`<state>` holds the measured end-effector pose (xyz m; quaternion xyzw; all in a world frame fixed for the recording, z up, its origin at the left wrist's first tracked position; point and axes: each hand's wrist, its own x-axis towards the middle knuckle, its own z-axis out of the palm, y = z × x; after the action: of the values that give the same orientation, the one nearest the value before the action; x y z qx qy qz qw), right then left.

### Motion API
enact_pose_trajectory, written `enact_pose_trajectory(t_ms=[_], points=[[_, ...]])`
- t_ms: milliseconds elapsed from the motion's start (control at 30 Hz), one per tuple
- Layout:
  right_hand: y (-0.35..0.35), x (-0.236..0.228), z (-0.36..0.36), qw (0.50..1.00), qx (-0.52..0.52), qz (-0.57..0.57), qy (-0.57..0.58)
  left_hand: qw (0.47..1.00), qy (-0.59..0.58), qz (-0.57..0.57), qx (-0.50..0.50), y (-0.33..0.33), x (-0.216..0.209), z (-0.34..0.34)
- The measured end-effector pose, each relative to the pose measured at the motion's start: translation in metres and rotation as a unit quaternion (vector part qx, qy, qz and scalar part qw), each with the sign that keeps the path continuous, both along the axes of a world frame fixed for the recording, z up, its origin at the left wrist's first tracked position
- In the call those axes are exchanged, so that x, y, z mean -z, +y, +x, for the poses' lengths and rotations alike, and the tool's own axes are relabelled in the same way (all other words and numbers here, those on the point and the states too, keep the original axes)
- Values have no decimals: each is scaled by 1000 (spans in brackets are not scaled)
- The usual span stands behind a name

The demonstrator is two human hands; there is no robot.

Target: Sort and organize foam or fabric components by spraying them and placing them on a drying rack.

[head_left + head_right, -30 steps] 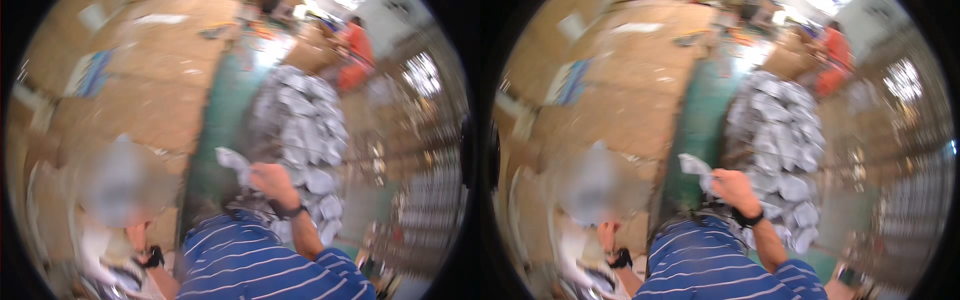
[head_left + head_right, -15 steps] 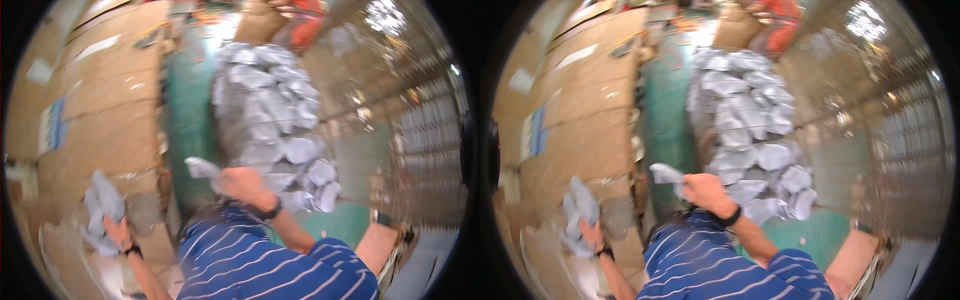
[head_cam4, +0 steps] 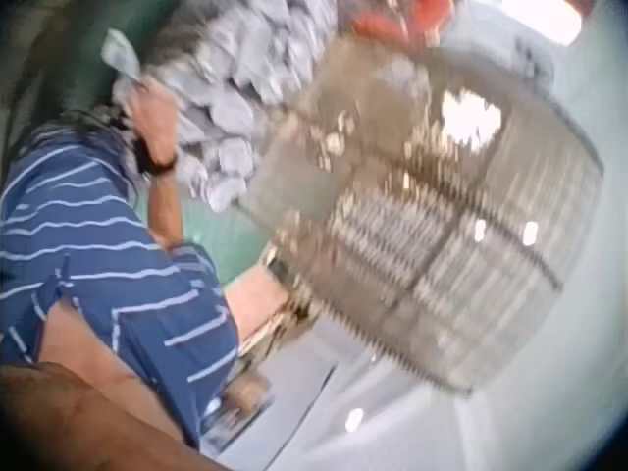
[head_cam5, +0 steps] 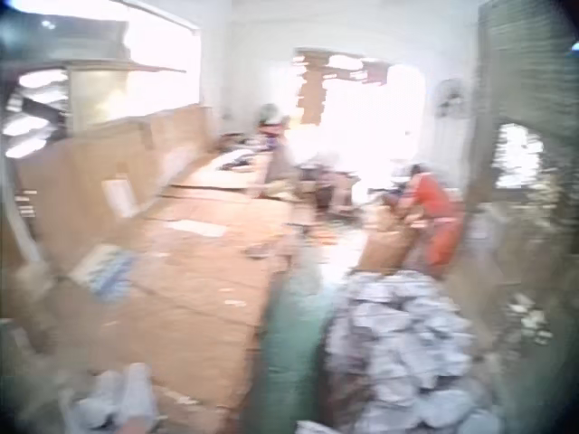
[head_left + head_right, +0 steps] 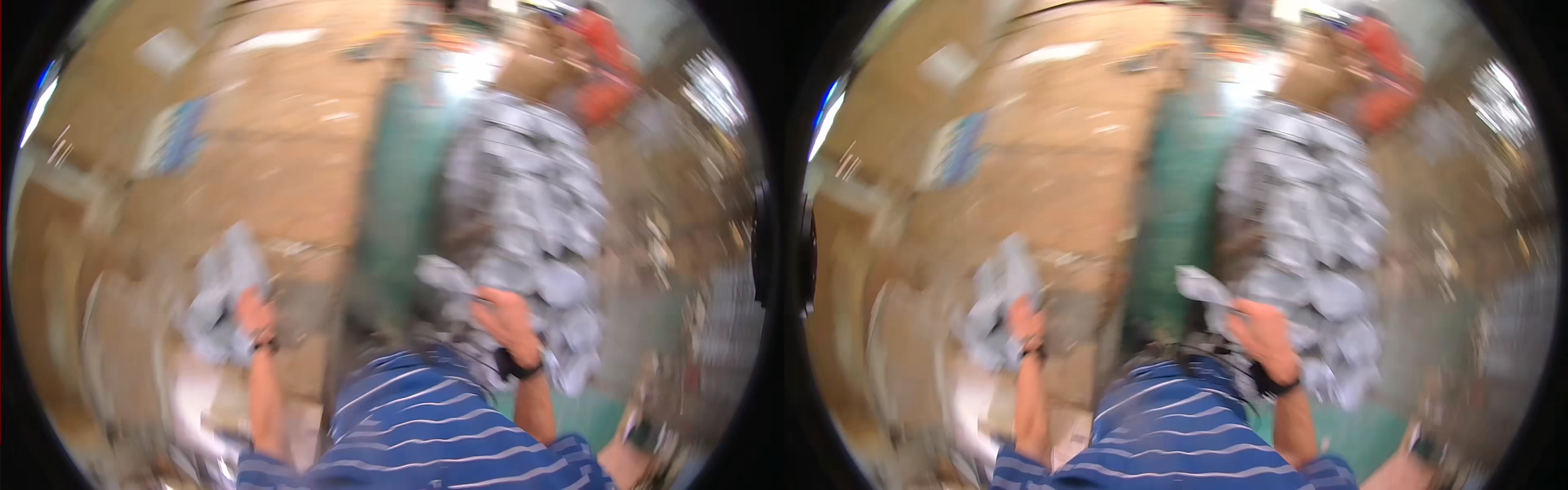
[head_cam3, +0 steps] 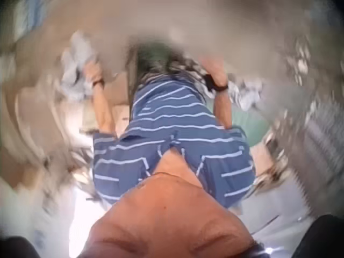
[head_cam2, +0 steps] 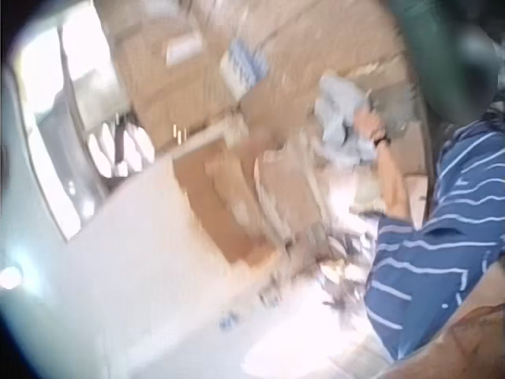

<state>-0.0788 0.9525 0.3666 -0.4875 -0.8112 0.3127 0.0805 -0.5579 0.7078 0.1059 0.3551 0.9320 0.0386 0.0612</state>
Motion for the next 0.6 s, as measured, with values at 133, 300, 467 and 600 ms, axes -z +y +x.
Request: enact_pose_trajectory(t_ms=[133,300,467,600], points=[[33,2,-1,999,32,25,13,998,58,-27,-12,-57,-5,-41],[45,-23,74,980,157,114,32,998,28,59,16,-6,-10,-30],[95,-32,142,964,228,138,21,953,242,-139,114,-26,-19,-34],[124,-63,201,945,299,129,29,979,139,-135,70,18,-67,16]])
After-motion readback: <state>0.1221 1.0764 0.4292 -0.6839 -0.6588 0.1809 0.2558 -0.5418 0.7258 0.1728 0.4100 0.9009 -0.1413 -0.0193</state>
